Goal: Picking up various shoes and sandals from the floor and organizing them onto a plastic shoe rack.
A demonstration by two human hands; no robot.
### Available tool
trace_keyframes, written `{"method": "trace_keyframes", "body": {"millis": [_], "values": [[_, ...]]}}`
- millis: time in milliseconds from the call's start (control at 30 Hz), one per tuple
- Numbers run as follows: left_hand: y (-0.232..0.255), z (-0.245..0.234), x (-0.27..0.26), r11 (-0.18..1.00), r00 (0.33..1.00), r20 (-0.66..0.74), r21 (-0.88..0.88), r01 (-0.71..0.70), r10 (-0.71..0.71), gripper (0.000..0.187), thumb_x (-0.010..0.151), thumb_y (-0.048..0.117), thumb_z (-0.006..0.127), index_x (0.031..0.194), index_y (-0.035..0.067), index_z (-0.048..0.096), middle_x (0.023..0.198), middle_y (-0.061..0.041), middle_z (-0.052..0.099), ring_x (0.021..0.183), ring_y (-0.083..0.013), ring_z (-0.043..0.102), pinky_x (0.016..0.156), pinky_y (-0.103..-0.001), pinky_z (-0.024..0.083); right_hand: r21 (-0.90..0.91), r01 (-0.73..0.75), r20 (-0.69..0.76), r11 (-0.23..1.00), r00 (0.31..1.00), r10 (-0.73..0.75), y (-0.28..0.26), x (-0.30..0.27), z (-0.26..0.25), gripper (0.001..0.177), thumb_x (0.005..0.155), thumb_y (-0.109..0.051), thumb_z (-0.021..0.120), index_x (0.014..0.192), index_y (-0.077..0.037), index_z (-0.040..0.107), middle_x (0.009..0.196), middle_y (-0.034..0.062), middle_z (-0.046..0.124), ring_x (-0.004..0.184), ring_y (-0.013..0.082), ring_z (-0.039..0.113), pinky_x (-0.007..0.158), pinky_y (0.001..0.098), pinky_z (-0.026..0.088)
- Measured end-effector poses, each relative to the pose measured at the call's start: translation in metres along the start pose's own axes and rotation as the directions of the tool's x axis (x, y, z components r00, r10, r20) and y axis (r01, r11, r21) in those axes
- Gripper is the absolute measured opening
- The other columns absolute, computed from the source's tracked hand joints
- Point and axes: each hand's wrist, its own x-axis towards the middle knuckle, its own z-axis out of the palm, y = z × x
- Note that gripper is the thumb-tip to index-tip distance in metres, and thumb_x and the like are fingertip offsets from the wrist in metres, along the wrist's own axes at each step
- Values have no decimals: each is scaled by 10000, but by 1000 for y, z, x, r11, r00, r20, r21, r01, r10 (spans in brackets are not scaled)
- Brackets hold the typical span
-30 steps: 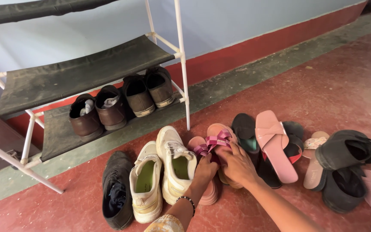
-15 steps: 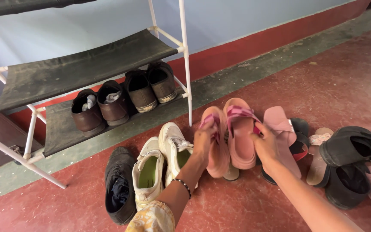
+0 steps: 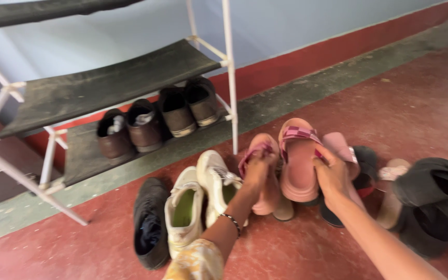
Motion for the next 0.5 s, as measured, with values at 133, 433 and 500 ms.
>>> {"method": "trace_keyframes", "body": {"millis": [133,433,500], "values": [[-86,-5,53,968,993,-6,225,-110,115,635,982,438,578,1506,92,485,1293,-129,650,1133,-216,627,981,-351,468,-116,106,19,988,994,-105,2,4,18,444,940,-64,632,1379,-60,697,1020,94,722,833,108,591,727,268,475],[-49,-35,6,989,997,-48,133,63,-57,653,986,438,514,1528,78,458,1369,-91,623,1230,-193,604,1070,-322,448,-347,107,135,932,989,-63,15,-17,58,459,920,-152,662,1376,-91,656,1141,90,733,968,156,672,837,322,503],[-51,-50,4,997,998,-14,56,56,-56,608,987,404,523,1496,78,465,1372,-95,633,1249,-204,616,1081,-323,464,-329,81,191,941,981,-18,16,-19,60,484,927,-183,660,1405,-106,639,1137,136,767,1038,245,696,910,347,510]]}}
